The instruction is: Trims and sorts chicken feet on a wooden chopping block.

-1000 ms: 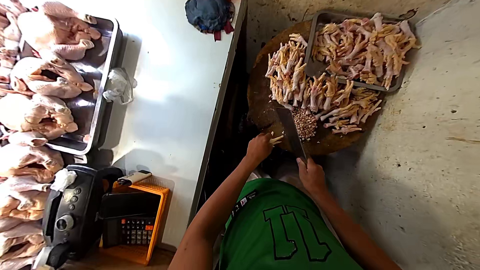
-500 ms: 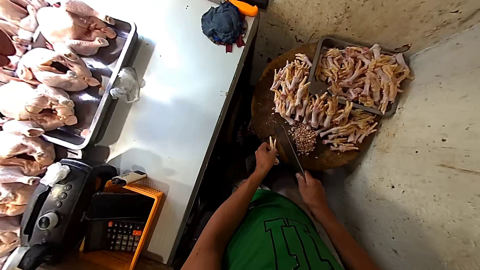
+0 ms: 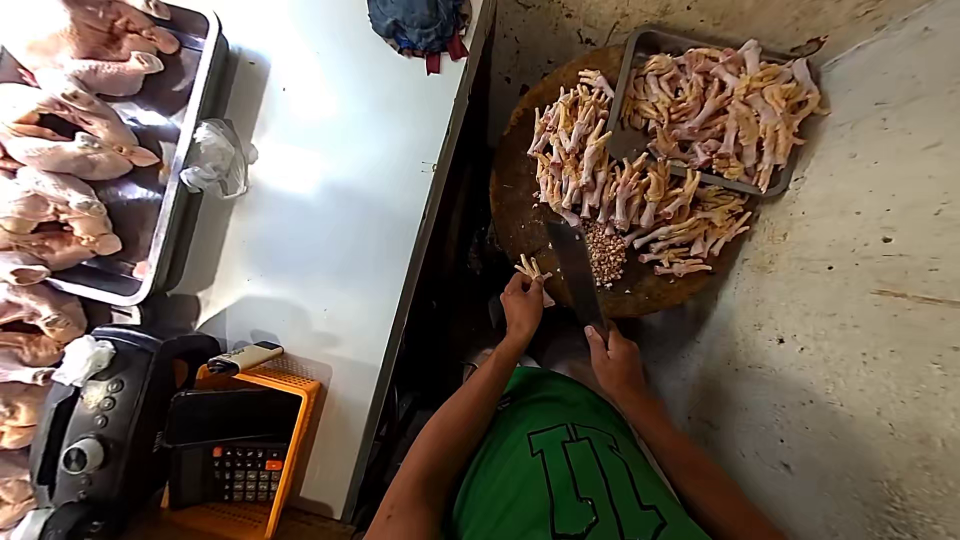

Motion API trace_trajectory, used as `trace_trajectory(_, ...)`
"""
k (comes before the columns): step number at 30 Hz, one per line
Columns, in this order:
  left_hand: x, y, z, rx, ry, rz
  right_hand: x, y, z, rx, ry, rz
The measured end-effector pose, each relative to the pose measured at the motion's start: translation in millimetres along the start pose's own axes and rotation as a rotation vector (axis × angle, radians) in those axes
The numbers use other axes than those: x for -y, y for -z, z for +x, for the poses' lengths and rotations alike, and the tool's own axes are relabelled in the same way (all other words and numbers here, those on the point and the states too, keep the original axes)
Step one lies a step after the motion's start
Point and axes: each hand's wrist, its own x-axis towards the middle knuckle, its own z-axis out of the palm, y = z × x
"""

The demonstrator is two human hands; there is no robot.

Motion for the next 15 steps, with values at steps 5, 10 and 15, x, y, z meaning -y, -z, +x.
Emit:
trace_trajectory(5, -3.4, 2.1, -5.3, -0.057, -0.035, 0.101, -6.7, 1.1, 22.8, 0.397, -0.296, -0.110)
trace_trajectory(10, -73.4, 8.2, -5.2, -0.194, -0.448, 0.049, -37.6, 26.0, 40.0, 0.475, -0.327, 0.017)
trace_trajectory(15, -191.0, -24.3, 27.4, 0.012, -0.593, 0.547, -56.6, 26.1, 49.1, 0.514, -0.337, 0.137)
